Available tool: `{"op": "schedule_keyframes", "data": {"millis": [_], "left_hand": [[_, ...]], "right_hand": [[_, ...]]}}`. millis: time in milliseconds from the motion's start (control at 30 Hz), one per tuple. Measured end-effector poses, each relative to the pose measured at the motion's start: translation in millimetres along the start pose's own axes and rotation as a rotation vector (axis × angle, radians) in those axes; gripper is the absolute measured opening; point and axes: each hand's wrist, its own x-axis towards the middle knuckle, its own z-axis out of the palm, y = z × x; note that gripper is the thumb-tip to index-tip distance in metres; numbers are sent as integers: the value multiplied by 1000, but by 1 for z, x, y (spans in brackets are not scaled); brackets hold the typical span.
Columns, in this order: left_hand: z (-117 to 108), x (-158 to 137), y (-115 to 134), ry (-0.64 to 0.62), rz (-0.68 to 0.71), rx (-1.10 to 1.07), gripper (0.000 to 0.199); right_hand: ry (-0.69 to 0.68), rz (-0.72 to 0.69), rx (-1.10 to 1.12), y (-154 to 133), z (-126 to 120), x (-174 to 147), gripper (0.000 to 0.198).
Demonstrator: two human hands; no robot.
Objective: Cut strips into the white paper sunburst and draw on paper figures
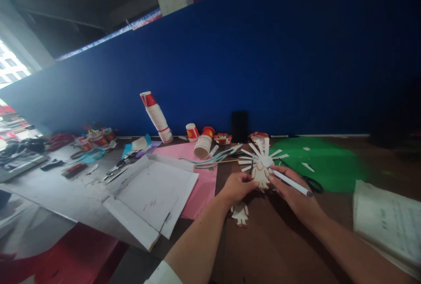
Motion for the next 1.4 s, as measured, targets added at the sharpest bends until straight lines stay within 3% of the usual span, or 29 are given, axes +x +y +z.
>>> {"op": "schedule_keyframes", "data": {"millis": [1067, 1400], "left_hand": [[3, -3, 7, 40, -10, -71, 18], [3, -6, 15, 52, -12, -149, 26]], "right_hand": [[-41, 22, -52, -8, 3, -6, 50], [-36, 36, -106, -9, 4, -4, 38]]}}
